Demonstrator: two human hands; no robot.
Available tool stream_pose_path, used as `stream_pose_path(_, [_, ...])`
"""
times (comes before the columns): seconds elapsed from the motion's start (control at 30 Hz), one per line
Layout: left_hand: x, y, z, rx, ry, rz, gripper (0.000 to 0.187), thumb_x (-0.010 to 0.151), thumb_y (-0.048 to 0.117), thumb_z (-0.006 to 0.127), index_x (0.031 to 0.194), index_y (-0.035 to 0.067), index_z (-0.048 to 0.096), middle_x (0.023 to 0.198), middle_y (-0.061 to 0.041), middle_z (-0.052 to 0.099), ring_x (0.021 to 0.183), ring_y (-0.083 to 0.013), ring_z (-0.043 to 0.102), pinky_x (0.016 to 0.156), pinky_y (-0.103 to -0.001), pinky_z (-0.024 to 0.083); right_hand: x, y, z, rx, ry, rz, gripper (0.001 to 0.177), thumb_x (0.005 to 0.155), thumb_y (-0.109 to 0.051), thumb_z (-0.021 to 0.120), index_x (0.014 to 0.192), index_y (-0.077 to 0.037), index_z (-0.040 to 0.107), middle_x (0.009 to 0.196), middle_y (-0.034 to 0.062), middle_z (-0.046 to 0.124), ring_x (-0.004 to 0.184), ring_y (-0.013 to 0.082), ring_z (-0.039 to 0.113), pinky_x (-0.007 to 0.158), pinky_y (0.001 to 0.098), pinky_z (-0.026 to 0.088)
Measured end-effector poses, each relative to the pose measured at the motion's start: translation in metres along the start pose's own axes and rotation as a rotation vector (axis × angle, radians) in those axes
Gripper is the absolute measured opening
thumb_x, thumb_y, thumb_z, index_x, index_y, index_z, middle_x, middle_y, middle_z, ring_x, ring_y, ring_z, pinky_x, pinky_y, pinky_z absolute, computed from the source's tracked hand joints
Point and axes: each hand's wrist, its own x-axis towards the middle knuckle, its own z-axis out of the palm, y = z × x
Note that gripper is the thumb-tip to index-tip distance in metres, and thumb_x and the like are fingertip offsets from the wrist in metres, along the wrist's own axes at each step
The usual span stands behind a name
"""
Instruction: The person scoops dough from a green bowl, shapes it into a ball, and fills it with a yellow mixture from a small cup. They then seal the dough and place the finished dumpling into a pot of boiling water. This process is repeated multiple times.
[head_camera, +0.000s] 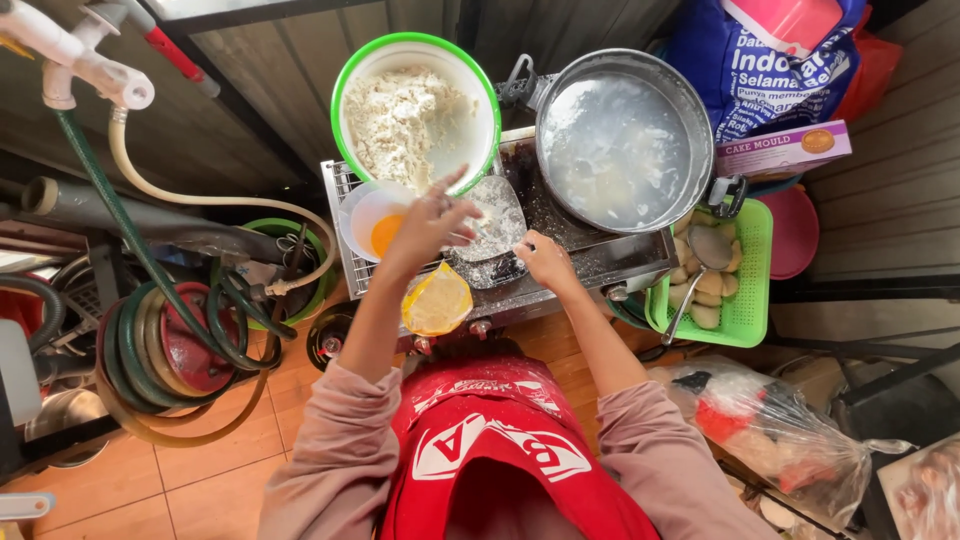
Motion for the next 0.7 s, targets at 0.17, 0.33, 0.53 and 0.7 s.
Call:
stream_pose_path(0.17, [0.014,0.003,-0.059,-0.006,0.247,0.1,0.055,0.102,0.022,0.063,0.153,0.016,0.043,0.111,-0.018,0.071,0.092,-0.0266,0.073,0.08,-0.04,0.066,0.002,0.001,-0.013,0.149,-0.01,0.008,0.034,0.093,-0.049,0.057,0.104,-0.02,0.073,0.075,0.0167,0.071,0.093,0.0403,0.07,0.089,0.0498,0.051])
stream_pose_path(0.33, [0.043,-0.028,-0.119,-0.001,0.454,0.153,0.05,0.103,0.023,0.062,0.15,0.014,0.046,0.117,-0.016,0.072,0.104,-0.0247,0.071,0.09,-0.043,0.064,0.013,0.001,-0.019,0.167,0.028,0.026,0.031,0.095,-0.046,0.056,0.102,-0.022,0.074,0.066,0.0122,0.068,0.083,0.0356,0.071,0.084,0.0472,0.053])
stream_pose_path(0.53, [0.081,-0.092,-0.189,0.164,0.639,0.07,0.045,0.096,0.013,0.064,0.141,0.018,0.057,0.118,-0.014,0.073,0.109,-0.0251,0.072,0.088,-0.041,0.063,0.018,-0.002,-0.029,0.181,0.03,0.085,0.031,0.095,-0.046,0.059,0.106,-0.023,0.075,0.067,0.009,0.069,0.08,0.0304,0.071,0.081,0.0431,0.054])
stream_pose_path(0.7, [0.102,-0.134,-0.221,0.251,0.674,-0.182,0.078,0.09,0.015,0.073,0.156,0.027,0.033,0.123,-0.006,0.074,0.105,-0.022,0.075,0.084,-0.039,0.066,0.018,-0.009,-0.045,0.226,0.066,0.084,0.032,0.091,-0.048,0.064,0.107,-0.023,0.074,0.071,0.0087,0.07,0.079,0.0269,0.07,0.072,0.0408,0.057])
